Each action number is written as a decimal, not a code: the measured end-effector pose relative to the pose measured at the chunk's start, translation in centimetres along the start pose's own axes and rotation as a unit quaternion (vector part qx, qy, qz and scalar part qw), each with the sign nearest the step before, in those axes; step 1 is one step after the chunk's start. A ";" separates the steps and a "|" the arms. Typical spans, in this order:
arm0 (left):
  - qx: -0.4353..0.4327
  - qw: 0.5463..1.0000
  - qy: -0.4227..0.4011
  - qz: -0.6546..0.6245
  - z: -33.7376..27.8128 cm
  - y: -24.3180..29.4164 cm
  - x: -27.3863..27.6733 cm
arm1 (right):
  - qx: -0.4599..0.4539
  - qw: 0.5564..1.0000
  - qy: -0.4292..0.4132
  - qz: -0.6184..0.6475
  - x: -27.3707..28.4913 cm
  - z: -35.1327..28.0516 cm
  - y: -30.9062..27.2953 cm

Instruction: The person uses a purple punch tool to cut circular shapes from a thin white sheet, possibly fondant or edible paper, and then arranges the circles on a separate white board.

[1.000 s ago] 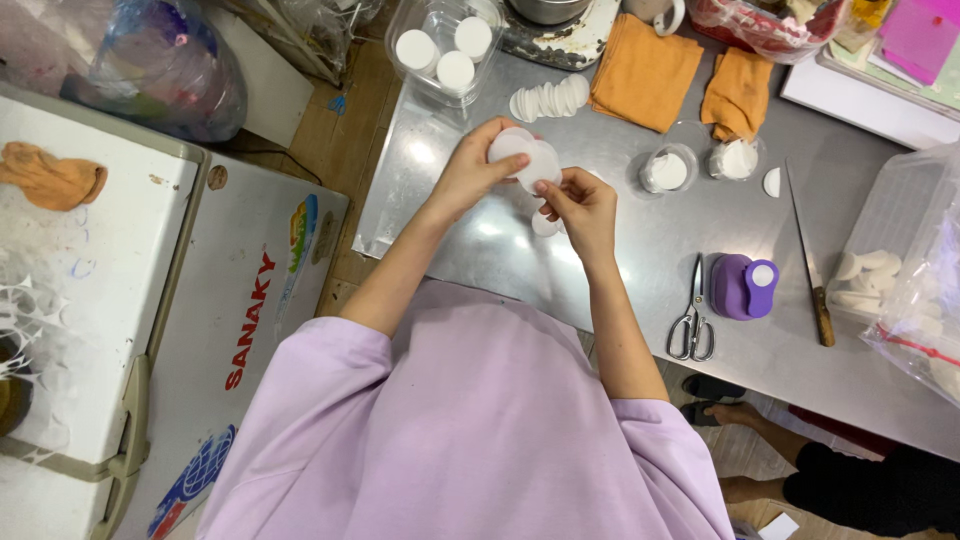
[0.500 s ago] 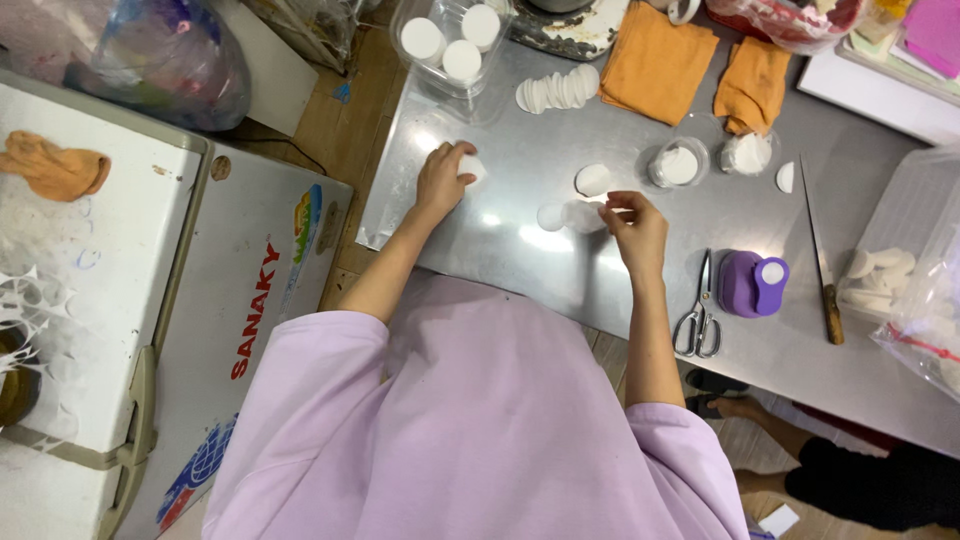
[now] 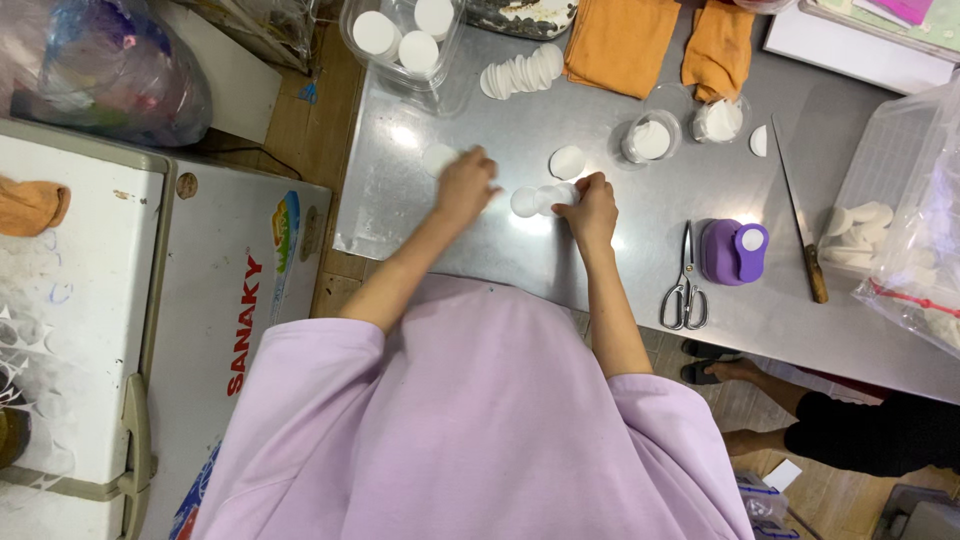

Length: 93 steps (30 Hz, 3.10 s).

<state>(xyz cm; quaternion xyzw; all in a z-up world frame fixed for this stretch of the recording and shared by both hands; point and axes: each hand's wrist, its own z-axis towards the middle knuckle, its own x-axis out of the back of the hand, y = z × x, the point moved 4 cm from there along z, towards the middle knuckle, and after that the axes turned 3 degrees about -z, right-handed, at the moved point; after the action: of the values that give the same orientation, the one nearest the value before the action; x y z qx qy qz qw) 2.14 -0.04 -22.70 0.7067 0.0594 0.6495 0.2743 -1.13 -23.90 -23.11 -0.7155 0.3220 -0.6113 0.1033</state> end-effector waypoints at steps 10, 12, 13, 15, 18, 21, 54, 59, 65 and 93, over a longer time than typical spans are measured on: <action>0.037 0.992 -0.047 -0.113 0.8 3.5 -3.0 | -0.126 0.977 -0.099 0.138 -0.1 0.0 3.3; 0.072 0.980 -0.071 -0.169 1.0 2.2 -2.7 | -0.125 0.959 -0.082 0.242 0.4 -0.5 5.3; 0.090 0.973 -0.083 -0.196 0.9 1.7 -2.7 | -0.128 0.948 -0.087 0.278 0.4 -0.8 6.2; 0.118 0.960 -0.082 -0.242 1.0 0.5 -2.6 | -0.131 0.922 -0.096 0.350 0.4 -1.1 7.1; 0.114 0.953 -0.088 -0.267 1.4 -0.9 -3.4 | -0.135 0.925 -0.101 0.341 0.5 -1.9 7.1; 0.110 0.917 -0.078 -0.376 1.9 -2.0 -4.7 | -0.119 0.924 -0.125 0.343 -0.1 -2.3 5.6; 0.052 0.860 0.004 -0.507 -0.3 5.6 8.1 | 0.109 0.845 -0.103 0.514 3.2 -3.8 -9.6; 0.097 0.912 0.016 -0.399 -1.4 3.1 5.6 | 0.181 0.951 -0.079 0.239 1.6 -4.8 -9.5; 0.160 0.960 0.081 -0.215 -1.2 -7.5 4.3 | 0.118 0.971 -0.063 0.196 2.5 -3.1 -5.0; 0.087 0.958 0.031 -0.271 0.8 0.7 2.3 | -0.026 0.981 -0.172 0.088 -3.7 5.3 0.7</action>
<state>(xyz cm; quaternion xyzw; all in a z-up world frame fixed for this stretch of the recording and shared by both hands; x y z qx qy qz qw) 3.10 0.12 -20.36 0.6648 0.3134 0.5648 0.3752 3.44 -23.58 -27.69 -0.7816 0.3765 -0.4588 0.1920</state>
